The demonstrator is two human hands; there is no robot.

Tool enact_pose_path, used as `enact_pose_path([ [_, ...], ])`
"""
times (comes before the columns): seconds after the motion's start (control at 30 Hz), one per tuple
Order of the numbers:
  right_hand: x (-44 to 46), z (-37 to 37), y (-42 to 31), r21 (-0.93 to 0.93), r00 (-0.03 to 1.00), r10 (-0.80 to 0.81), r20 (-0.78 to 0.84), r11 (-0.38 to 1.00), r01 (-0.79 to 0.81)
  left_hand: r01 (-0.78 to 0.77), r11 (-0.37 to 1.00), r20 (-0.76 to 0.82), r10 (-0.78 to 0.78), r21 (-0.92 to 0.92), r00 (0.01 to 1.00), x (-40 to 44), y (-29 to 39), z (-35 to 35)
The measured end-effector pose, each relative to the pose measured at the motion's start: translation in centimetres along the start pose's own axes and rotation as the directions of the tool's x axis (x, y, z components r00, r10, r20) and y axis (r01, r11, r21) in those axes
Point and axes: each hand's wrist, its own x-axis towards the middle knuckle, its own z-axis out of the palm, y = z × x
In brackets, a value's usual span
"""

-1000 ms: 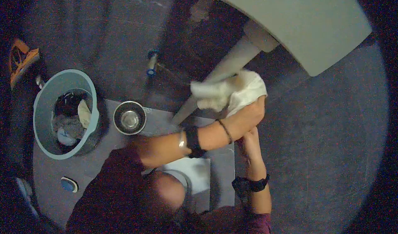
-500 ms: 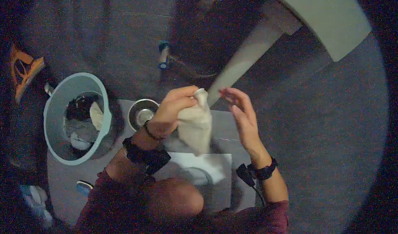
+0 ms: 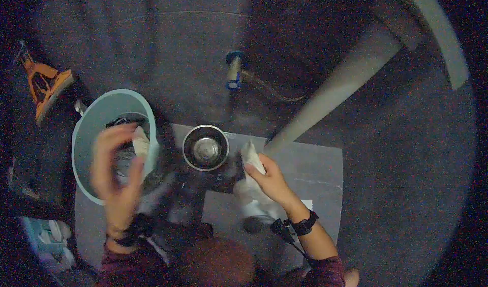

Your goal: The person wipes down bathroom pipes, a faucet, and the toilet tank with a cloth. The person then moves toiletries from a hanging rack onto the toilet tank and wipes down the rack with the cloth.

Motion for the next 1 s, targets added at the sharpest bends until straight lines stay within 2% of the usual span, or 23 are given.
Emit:
enact_pose_path([
  [0.07,-0.7,-0.6,0.0,-0.010,0.999,0.022,-0.031,1.000,-0.022,-0.055,0.996,-0.264,0.032,-0.077,0.964,0.0,0.2,-4.3],
  [0.1,-1.1,-1.3,0.3,-0.005,0.997,0.039,-0.059,0.999,-0.039,-0.114,0.985,-0.416,0.051,-0.129,0.908,-0.1,0.5,-5.2],
  [0.17,-1.1,-1.8,0.2,-0.071,0.995,0.055,-0.088,0.996,-0.061,-0.227,0.971,-0.545,0.153,-0.071,0.825,0.7,0.9,-7.1],
  [0.23,-1.4,-1.9,0.6,-0.110,0.986,0.094,-0.136,0.988,-0.109,-0.285,0.958,-0.588,0.229,-0.003,0.776,1.4,0.9,-9.1],
  [0.4,-1.2,-1.9,1.5,-0.196,0.988,0.040,-0.148,0.978,-0.069,-0.329,0.943,-0.608,0.295,0.059,0.737,2.1,0.5,-10.9],
  [0.5,-1.6,-2.1,0.9,-0.244,0.997,0.004,-0.077,0.969,-0.023,-0.339,0.939,-0.620,0.298,0.055,0.725,2.4,0.4,-11.3],
  [0.6,-1.6,-2.6,1.6,-0.174,0.994,-0.052,-0.098,0.984,0.034,-0.361,0.930,-0.609,0.328,0.072,0.723,2.5,1.0,-11.5],
  [0.77,-1.0,-3.2,2.0,-0.166,0.963,-0.116,-0.242,0.983,0.076,-0.378,0.923,-0.613,0.339,0.071,0.714,2.8,0.7,-11.9],
  [0.9,-0.9,-3.8,1.6,-0.052,0.950,-0.095,-0.299,0.995,0.083,-0.398,0.916,-0.617,0.343,0.051,0.709,3.4,0.3,-11.8],
  [0.97,-0.8,-3.3,1.4,0.010,0.966,-0.024,-0.259,1.000,0.028,-0.399,0.915,-0.619,0.352,0.067,0.702,3.0,0.5,-11.5],
  [1.0,-1.0,-3.2,1.6,0.014,0.962,-0.039,-0.271,0.999,0.045,-0.402,0.913,-0.622,0.358,0.076,0.696,3.0,0.4,-11.4],
])
